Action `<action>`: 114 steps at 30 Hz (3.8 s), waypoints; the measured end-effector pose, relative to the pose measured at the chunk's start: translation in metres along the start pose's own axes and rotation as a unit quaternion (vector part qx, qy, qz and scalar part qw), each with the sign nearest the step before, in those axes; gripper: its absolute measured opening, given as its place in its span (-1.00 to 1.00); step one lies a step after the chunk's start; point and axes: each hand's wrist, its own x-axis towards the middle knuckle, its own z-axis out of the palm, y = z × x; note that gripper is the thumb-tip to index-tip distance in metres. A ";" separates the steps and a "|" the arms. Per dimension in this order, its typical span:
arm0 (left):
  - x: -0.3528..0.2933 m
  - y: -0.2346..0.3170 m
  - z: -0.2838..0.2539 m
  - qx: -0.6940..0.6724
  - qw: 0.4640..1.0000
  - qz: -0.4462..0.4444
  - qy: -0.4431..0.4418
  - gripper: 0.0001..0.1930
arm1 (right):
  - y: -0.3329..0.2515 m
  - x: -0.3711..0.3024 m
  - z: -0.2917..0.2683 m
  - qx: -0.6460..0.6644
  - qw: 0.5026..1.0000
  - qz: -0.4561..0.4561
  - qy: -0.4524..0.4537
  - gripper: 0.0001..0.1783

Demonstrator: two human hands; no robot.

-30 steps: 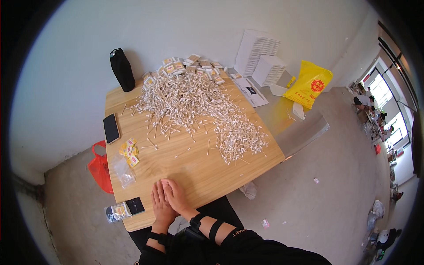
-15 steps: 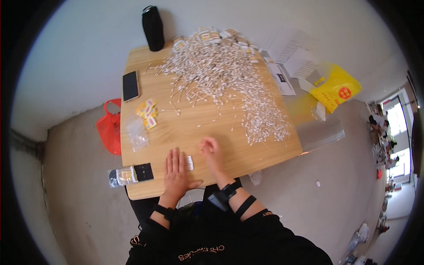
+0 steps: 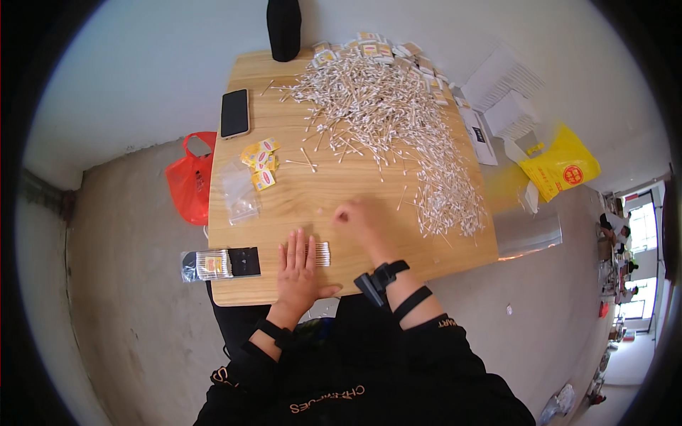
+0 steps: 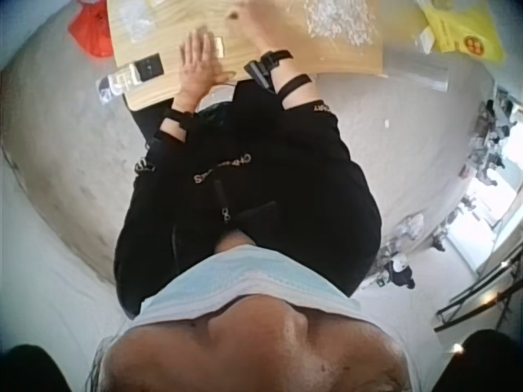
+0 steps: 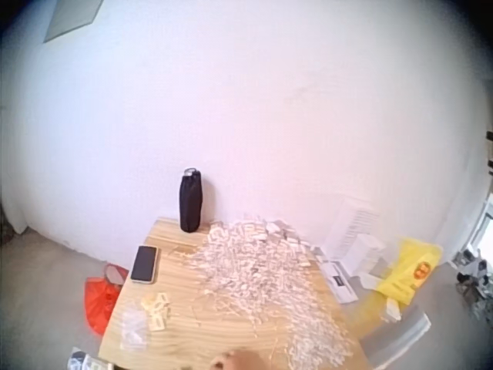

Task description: Arranging and packaging cotton swabs into small plastic bags and containers.

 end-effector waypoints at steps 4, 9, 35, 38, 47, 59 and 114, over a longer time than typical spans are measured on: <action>0.001 0.000 -0.003 -0.001 1.000 -0.008 -0.030 0.27 | -0.031 0.002 0.024 0.213 0.972 -0.033 -0.098 -0.78; 0.000 0.001 0.001 -0.005 1.000 -0.001 -0.028 0.29 | -0.060 0.060 0.043 0.147 0.958 -0.006 0.247 -0.74; 0.000 0.004 -0.002 -0.017 1.000 -0.010 -0.025 0.25 | 0.032 -0.017 -0.018 0.125 0.941 0.155 0.274 -0.67; -0.001 0.005 -0.004 -0.022 1.000 -0.003 -0.010 0.23 | 0.041 -0.020 -0.023 0.021 0.925 0.126 0.359 -0.72; -0.009 0.011 -0.005 0.029 0.999 0.011 -0.025 0.12 | 0.017 -0.022 -0.006 0.207 0.974 0.061 0.070 -0.88; 0.009 0.011 -0.012 -0.002 0.997 -0.040 -0.063 0.28 | -0.017 -0.055 0.012 0.460 0.880 0.088 0.083 -0.61; 0.003 -0.004 -0.015 0.000 0.997 -0.056 -0.062 0.30 | -0.036 -0.035 0.016 0.219 0.975 0.020 0.016 -0.81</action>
